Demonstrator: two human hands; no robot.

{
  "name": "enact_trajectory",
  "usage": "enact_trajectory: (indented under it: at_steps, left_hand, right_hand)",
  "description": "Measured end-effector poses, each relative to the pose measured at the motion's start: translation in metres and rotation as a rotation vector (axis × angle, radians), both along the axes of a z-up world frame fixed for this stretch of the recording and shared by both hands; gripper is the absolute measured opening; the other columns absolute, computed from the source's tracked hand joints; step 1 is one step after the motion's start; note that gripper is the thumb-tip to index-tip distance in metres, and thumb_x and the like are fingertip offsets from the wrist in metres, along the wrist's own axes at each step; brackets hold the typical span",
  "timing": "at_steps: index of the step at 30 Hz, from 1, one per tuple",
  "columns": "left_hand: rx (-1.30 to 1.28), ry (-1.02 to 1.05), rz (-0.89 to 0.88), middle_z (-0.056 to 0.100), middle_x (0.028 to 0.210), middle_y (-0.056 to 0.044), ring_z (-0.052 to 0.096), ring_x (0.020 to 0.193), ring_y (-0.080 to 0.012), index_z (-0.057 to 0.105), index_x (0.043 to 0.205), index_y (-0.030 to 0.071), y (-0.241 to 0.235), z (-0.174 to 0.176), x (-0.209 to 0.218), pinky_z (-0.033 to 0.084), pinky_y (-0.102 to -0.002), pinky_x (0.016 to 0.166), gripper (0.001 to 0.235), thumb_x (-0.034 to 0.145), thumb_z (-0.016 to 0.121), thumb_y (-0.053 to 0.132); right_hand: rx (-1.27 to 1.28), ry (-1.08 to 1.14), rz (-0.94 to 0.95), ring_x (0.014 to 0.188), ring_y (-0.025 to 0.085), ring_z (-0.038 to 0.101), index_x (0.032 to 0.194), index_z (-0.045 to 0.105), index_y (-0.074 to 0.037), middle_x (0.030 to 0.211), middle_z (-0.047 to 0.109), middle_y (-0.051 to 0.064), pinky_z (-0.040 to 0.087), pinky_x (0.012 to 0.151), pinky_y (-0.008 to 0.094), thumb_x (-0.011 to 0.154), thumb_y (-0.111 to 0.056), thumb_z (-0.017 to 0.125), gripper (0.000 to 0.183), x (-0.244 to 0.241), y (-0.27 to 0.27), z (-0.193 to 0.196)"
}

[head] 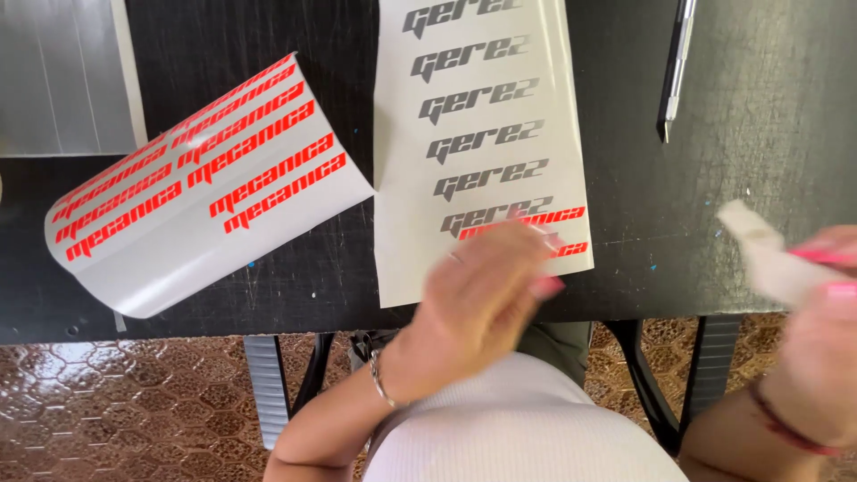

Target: Applying small red text stickers onto a larger sheet of logos and using a craft knife to assist with peeling and placement.

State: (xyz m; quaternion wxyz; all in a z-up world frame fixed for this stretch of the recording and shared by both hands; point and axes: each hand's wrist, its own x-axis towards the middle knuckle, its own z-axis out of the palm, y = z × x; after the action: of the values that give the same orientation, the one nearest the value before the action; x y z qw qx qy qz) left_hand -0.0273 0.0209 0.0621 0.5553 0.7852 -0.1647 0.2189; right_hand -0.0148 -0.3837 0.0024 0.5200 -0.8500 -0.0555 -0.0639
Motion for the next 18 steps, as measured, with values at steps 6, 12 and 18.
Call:
enact_trajectory:
  at_steps: [6, 12, 18]
  left_hand:
    - [-0.127, 0.133, -0.318, 0.024, 0.181, -0.017, 0.046, 0.168, -0.0270, 0.014, 0.172, 0.015, -0.002, -0.017, -0.032, 0.048, -0.039, 0.146, 0.088, 0.113, 0.079, 0.010]
    - [-0.441, 0.078, -0.103, 0.057, 0.153, -0.020, 0.068, 0.139, -0.0339, 0.048, 0.150, 0.001, 0.022, -0.016, -0.043, 0.063, -0.041, 0.124, 0.042, 0.113, 0.056, -0.016]
    - [-0.445, 0.054, -0.173, 0.061, 0.148, -0.020, 0.068, 0.138, -0.0329, 0.052, 0.145, 0.004, 0.047, -0.002, -0.047, 0.063, -0.046, 0.124, 0.042, 0.113, 0.040, -0.021]
  right_hand:
    - [-0.155, -0.380, 0.351, 0.095, 0.036, 0.067, 0.093, 0.054, 0.007, 0.102, 0.064, 0.033, 0.055, 0.080, 0.041, 0.100, -0.010, 0.059, 0.019, -0.006, 0.224, 0.068]
    - [-0.138, -0.418, 0.342, 0.098, 0.039, 0.071, 0.101, 0.062, 0.010, 0.102, 0.069, 0.030, 0.057, 0.092, 0.044, 0.115, -0.023, 0.033, 0.045, -0.013, 0.266, 0.063]
    - [-0.210, -0.205, 0.183, 0.089, 0.024, 0.053, 0.116, 0.054, 0.004, 0.107, 0.055, 0.016, 0.042, 0.082, 0.035, 0.114, -0.020, 0.056, 0.024, -0.009, 0.282, 0.044]
